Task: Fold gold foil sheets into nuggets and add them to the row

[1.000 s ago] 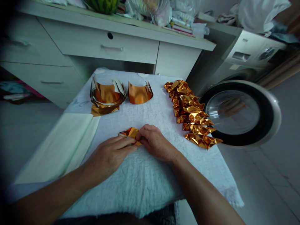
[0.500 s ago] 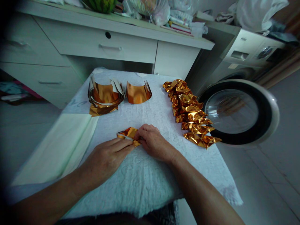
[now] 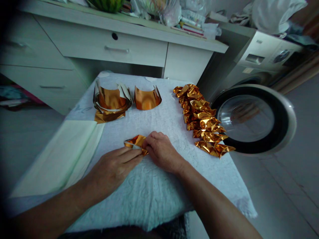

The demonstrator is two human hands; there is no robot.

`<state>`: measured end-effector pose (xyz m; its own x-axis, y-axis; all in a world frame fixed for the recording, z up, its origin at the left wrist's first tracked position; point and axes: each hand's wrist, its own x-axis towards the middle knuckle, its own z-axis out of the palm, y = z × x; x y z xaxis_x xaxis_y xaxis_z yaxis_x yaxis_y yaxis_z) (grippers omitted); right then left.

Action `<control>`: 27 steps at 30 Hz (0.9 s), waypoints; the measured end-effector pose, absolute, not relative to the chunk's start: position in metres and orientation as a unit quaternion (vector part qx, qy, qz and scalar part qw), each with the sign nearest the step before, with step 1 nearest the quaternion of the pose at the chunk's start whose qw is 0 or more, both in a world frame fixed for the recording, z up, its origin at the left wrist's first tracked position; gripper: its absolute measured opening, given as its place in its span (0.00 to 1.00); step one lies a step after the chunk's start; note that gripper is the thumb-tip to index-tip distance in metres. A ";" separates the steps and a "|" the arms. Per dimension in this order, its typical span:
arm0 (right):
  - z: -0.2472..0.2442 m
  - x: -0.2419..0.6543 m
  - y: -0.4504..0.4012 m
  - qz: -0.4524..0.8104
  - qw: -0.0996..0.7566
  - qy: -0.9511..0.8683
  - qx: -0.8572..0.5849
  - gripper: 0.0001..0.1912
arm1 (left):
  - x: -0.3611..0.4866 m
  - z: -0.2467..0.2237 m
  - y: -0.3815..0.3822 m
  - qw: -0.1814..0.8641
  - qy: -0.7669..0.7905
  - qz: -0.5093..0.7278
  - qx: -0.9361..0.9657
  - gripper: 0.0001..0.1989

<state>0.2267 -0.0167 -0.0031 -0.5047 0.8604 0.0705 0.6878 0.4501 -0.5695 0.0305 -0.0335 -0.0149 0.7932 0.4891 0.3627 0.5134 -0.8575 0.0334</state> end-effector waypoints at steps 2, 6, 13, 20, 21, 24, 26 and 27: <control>-0.003 0.225 -0.017 0.239 0.179 -0.830 -0.471 0.07 | 0.031 -0.015 -0.033 0.033 -0.260 -0.187 -0.947 0.13; -0.003 0.226 -0.018 0.241 0.177 -0.836 -0.460 0.07 | 0.031 -0.015 -0.032 0.042 -0.258 -0.194 -0.946 0.13; 0.000 0.227 -0.019 0.245 0.171 -0.838 -0.457 0.11 | 0.031 -0.014 -0.033 0.040 -0.258 -0.195 -0.945 0.13; -0.005 0.221 -0.022 0.202 0.159 -0.832 -0.491 0.03 | 0.029 -0.015 -0.034 0.023 -0.261 -0.177 -0.949 0.10; -0.005 0.220 -0.023 0.194 0.158 -0.834 -0.491 0.03 | 0.029 -0.015 -0.034 0.020 -0.263 -0.175 -0.949 0.10; -0.006 0.220 -0.023 0.184 0.151 -0.839 -0.490 0.03 | 0.028 -0.014 -0.035 0.016 -0.264 -0.163 -0.950 0.08; -0.006 0.221 -0.023 0.185 0.149 -0.840 -0.488 0.04 | 0.028 -0.014 -0.036 0.019 -0.266 -0.162 -0.950 0.08; -0.006 0.221 -0.023 0.186 0.150 -0.840 -0.487 0.04 | 0.027 -0.014 -0.036 0.022 -0.267 -0.163 -0.950 0.08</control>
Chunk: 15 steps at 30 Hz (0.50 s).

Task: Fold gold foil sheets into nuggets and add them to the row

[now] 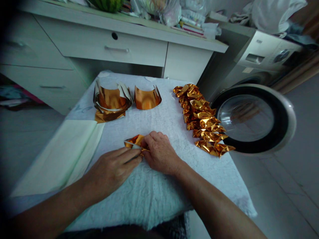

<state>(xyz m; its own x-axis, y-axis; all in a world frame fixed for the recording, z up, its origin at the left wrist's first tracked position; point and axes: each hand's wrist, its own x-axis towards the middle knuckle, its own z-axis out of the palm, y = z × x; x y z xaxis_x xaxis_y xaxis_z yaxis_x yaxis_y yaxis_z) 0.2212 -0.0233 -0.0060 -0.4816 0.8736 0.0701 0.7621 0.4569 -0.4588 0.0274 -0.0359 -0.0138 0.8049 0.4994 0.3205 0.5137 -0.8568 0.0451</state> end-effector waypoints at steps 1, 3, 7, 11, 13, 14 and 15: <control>-0.006 0.222 -0.023 0.188 0.151 -0.841 -0.485 0.04 | 0.027 -0.014 -0.036 0.025 -0.268 -0.164 -0.949 0.08; -0.007 0.222 -0.023 0.193 0.154 -0.840 -0.483 0.06 | 0.026 -0.015 -0.037 0.023 -0.267 -0.162 -0.950 0.09; -0.006 0.225 -0.023 0.215 0.165 -0.842 -0.467 0.11 | 0.025 -0.014 -0.039 0.016 -0.268 -0.152 -0.951 0.08; -0.005 0.230 -0.023 0.234 0.179 -0.845 -0.447 0.16 | 0.025 -0.012 -0.039 0.031 -0.263 -0.160 -0.951 0.10; -0.006 0.232 -0.023 0.238 0.176 -0.844 -0.446 0.17 | 0.025 -0.012 -0.039 0.038 -0.262 -0.163 -0.950 0.10; -0.006 0.233 -0.023 0.240 0.175 -0.844 -0.447 0.17 | 0.024 -0.013 -0.039 0.039 -0.261 -0.161 -0.951 0.10; -0.007 0.234 -0.023 0.241 0.175 -0.843 -0.448 0.16 | 0.024 -0.013 -0.038 0.038 -0.261 -0.159 -0.951 0.10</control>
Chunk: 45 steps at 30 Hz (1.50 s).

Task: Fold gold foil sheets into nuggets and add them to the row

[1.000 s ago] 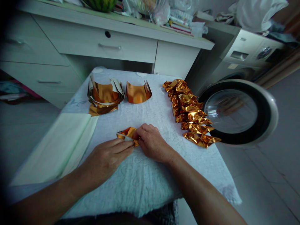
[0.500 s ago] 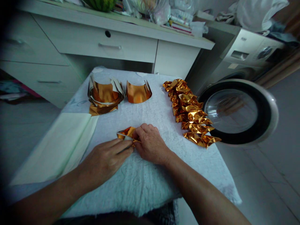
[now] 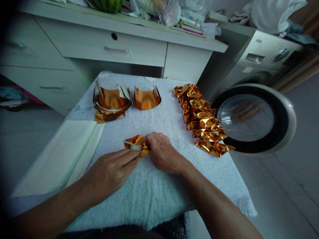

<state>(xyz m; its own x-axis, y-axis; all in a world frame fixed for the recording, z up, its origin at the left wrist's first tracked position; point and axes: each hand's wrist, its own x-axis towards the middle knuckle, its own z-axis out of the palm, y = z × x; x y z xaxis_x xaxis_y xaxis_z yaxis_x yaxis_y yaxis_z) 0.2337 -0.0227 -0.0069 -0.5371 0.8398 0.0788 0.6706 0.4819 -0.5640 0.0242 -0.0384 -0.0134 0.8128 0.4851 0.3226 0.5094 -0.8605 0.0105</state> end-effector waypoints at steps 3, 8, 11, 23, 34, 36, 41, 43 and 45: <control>-0.008 0.234 -0.023 0.244 0.177 -0.840 -0.451 0.13 | 0.023 -0.015 -0.038 0.036 -0.257 -0.155 -0.953 0.10; -0.005 0.233 -0.024 0.249 0.167 -0.835 -0.462 0.16 | 0.024 -0.013 -0.038 0.036 -0.257 -0.165 -0.952 0.11; -0.001 0.234 -0.025 0.256 0.162 -0.839 -0.452 0.21 | 0.024 -0.012 -0.038 0.032 -0.257 -0.167 -0.951 0.11; 0.005 0.231 -0.026 0.237 0.152 -0.852 -0.441 0.13 | 0.020 -0.015 -0.038 0.005 -0.259 -0.157 -0.953 0.08; 0.002 0.229 -0.026 0.203 0.156 -0.860 -0.442 0.06 | 0.014 -0.006 -0.035 -0.080 -0.271 -0.262 -0.923 0.07; 0.001 0.230 -0.026 0.197 0.158 -0.861 -0.441 0.06 | 0.012 -0.002 -0.032 -0.085 -0.305 -0.310 -0.896 0.06; 0.001 0.231 -0.026 0.185 0.171 -0.867 -0.429 0.05 | 0.008 0.004 -0.024 -0.075 -0.418 -0.340 -0.839 0.08; 0.000 0.231 -0.026 0.180 0.173 -0.873 -0.418 0.02 | 0.007 0.002 -0.021 -0.087 -0.440 -0.306 -0.840 0.09; -0.001 0.232 -0.026 0.170 0.173 -0.880 -0.408 0.02 | 0.007 -0.001 -0.019 -0.106 -0.449 -0.265 -0.846 0.09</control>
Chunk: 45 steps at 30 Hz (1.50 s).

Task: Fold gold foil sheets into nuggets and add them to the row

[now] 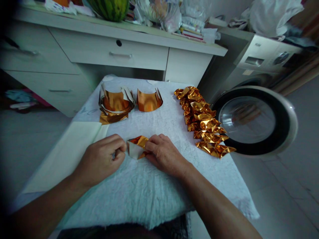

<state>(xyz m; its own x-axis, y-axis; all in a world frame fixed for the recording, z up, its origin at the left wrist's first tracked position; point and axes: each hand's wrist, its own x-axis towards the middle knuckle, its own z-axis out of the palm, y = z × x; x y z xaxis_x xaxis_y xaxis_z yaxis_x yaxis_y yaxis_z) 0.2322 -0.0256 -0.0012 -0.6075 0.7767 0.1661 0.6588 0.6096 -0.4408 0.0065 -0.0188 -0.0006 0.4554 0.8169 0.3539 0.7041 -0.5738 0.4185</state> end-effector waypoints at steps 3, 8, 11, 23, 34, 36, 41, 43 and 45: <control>-0.002 0.233 -0.026 0.161 0.172 -0.886 -0.399 0.06 | 0.006 -0.005 -0.016 0.121 0.439 0.226 0.861 0.10; -0.001 0.232 -0.027 0.155 0.170 -0.887 -0.400 0.11 | 0.006 -0.009 -0.012 0.130 0.410 0.164 0.888 0.11; -0.002 0.231 -0.027 0.138 0.172 -0.889 -0.402 0.10 | 0.004 -0.009 -0.010 0.131 0.408 0.145 0.892 0.10; -0.006 0.235 -0.026 0.040 0.156 -0.911 -0.381 0.09 | 0.000 -0.007 -0.007 0.097 0.394 0.165 0.899 0.16; -0.013 0.234 -0.026 0.065 0.176 -0.893 -0.410 0.11 | 0.005 -0.019 -0.005 0.071 0.351 0.237 0.903 0.05; -0.013 0.232 -0.026 0.069 0.173 -0.888 -0.422 0.11 | 0.007 -0.018 -0.007 0.061 0.348 0.223 0.909 0.06; -0.011 0.230 -0.026 0.090 0.166 -0.880 -0.435 0.07 | 0.011 -0.014 -0.010 0.067 0.334 0.199 0.919 0.07; -0.011 0.232 -0.025 0.108 0.170 -0.879 -0.432 0.07 | 0.011 -0.013 -0.011 0.077 0.333 0.191 0.920 0.07; -0.010 0.234 -0.025 0.133 0.181 -0.875 -0.428 0.07 | 0.011 -0.012 -0.011 0.090 0.343 0.183 0.917 0.08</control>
<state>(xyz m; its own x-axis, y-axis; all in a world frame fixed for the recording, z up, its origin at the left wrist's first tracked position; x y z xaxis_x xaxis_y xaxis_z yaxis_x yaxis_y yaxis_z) 0.2336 -0.0246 -0.0100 -0.5680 0.7977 0.2025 0.7015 0.5979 -0.3877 0.0106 -0.0110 -0.0123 0.6978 0.6616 0.2746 0.5954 -0.7488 0.2910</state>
